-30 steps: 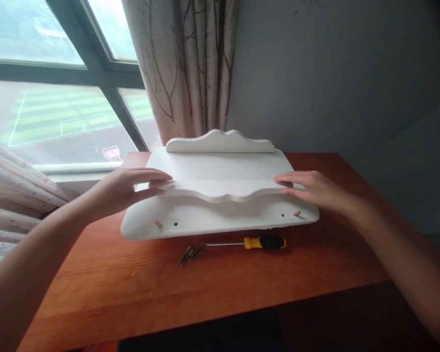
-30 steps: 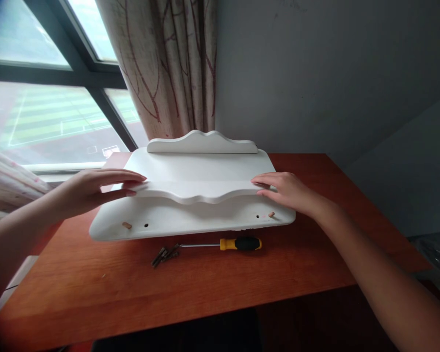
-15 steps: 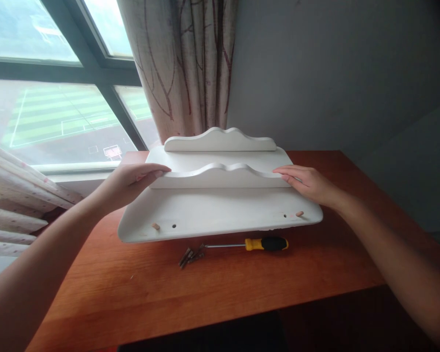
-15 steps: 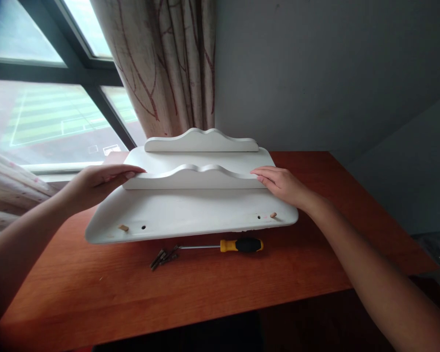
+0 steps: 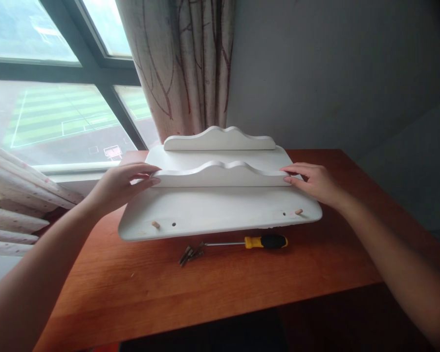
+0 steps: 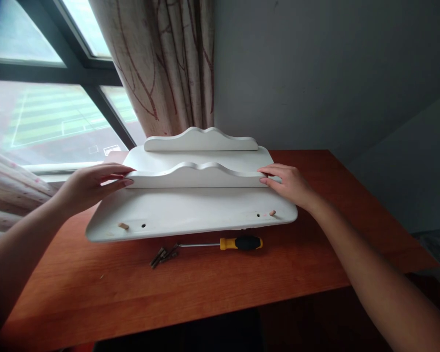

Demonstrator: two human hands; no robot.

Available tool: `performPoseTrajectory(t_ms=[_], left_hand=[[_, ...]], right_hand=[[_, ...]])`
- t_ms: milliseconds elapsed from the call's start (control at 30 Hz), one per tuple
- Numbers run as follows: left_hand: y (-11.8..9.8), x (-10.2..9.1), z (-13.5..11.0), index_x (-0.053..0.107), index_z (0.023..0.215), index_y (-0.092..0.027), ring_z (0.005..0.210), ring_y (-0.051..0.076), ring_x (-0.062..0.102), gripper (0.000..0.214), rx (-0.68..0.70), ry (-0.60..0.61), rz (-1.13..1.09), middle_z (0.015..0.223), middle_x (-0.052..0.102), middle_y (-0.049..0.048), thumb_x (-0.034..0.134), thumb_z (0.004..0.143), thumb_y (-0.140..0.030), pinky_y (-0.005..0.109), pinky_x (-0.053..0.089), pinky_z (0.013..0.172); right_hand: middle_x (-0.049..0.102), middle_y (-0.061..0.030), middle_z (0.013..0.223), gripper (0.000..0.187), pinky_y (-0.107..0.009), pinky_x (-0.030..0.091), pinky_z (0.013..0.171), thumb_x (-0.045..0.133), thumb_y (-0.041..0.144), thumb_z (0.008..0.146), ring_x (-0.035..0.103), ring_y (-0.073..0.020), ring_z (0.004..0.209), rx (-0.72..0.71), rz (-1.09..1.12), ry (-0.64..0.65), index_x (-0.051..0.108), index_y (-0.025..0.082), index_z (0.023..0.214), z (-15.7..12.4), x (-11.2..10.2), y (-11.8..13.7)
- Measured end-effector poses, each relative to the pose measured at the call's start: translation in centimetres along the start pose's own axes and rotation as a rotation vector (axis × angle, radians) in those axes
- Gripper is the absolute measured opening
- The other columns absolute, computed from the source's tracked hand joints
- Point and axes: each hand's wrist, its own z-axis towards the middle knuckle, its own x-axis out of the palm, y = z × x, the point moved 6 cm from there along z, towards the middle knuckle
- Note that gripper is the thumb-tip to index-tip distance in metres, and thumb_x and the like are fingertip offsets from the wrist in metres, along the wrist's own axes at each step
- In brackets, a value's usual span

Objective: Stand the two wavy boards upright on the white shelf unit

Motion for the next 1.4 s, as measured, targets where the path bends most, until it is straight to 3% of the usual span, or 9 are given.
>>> performPoseTrajectory(t_ms=[433,633,800,900,1033,1400], left_hand=[[-2.4,-0.7,-3.6,0.071,0.103,-0.019,0.098,0.022,0.066,0.03,0.01,-0.005,-0.13,0.107,0.072,0.0075,0.068,0.085,-0.043,0.035,0.054,0.091],[-2.5,-1.0,-5.2,0.074,0.108,-0.018,0.093,0.019,0.067,0.033,-0.089,-0.008,-0.347,0.101,0.074,0.0067,0.07,0.085,-0.042,0.025,0.055,0.079],[-1.8,-1.0,-6.1,0.074,0.112,-0.022,0.098,0.021,0.069,0.039,-0.179,-0.006,-0.387,0.11,0.075,0.0074,0.076,0.08,-0.042,0.025,0.058,0.081],[-1.5,-0.9,-6.2,0.072,0.12,-0.023,0.102,0.022,0.07,0.049,-0.223,0.002,-0.364,0.118,0.073,0.0082,0.076,0.078,-0.047,0.026,0.059,0.081],[-1.3,-0.8,-5.6,0.075,0.116,-0.022,0.106,0.023,0.069,0.047,-0.234,0.017,-0.283,0.114,0.075,0.0082,0.073,0.079,-0.05,0.025,0.058,0.082],[-1.5,0.0,-5.1,0.075,0.115,-0.023,0.096,0.02,0.073,0.043,-0.236,0.091,-0.31,0.109,0.077,0.0067,0.073,0.079,-0.047,0.023,0.059,0.078]], right_hand=[[0.072,-0.0038,0.117,0.029,-0.041,0.057,0.089,0.06,0.045,0.09,0.068,-0.0267,0.109,0.062,0.071,0.018,0.074,0.029,0.109,-2.6,-2.4,1.3],[0.071,-0.0041,0.118,0.034,-0.037,0.055,0.092,0.064,0.05,0.088,0.067,-0.0253,0.109,0.156,0.249,0.072,0.074,0.027,0.112,-3.7,-2.4,1.4],[0.072,-0.004,0.116,0.035,-0.038,0.054,0.093,0.066,0.052,0.086,0.066,-0.0257,0.109,0.231,0.336,0.144,0.076,0.027,0.108,-4.2,-1.7,1.4],[0.072,-0.0037,0.117,0.036,-0.039,0.054,0.094,0.067,0.054,0.084,0.067,-0.0264,0.11,0.306,0.409,0.177,0.076,0.027,0.107,-4.6,-1.3,1.1],[0.072,-0.0037,0.119,0.039,-0.039,0.054,0.097,0.067,0.054,0.084,0.067,-0.0265,0.112,0.399,0.493,0.206,0.076,0.027,0.11,-5.1,-0.7,0.6],[0.072,-0.0054,0.122,0.043,-0.042,0.05,0.102,0.065,0.054,0.086,0.064,-0.0284,0.116,0.429,0.468,0.235,0.076,0.025,0.115,-5.0,-0.1,0.0]])
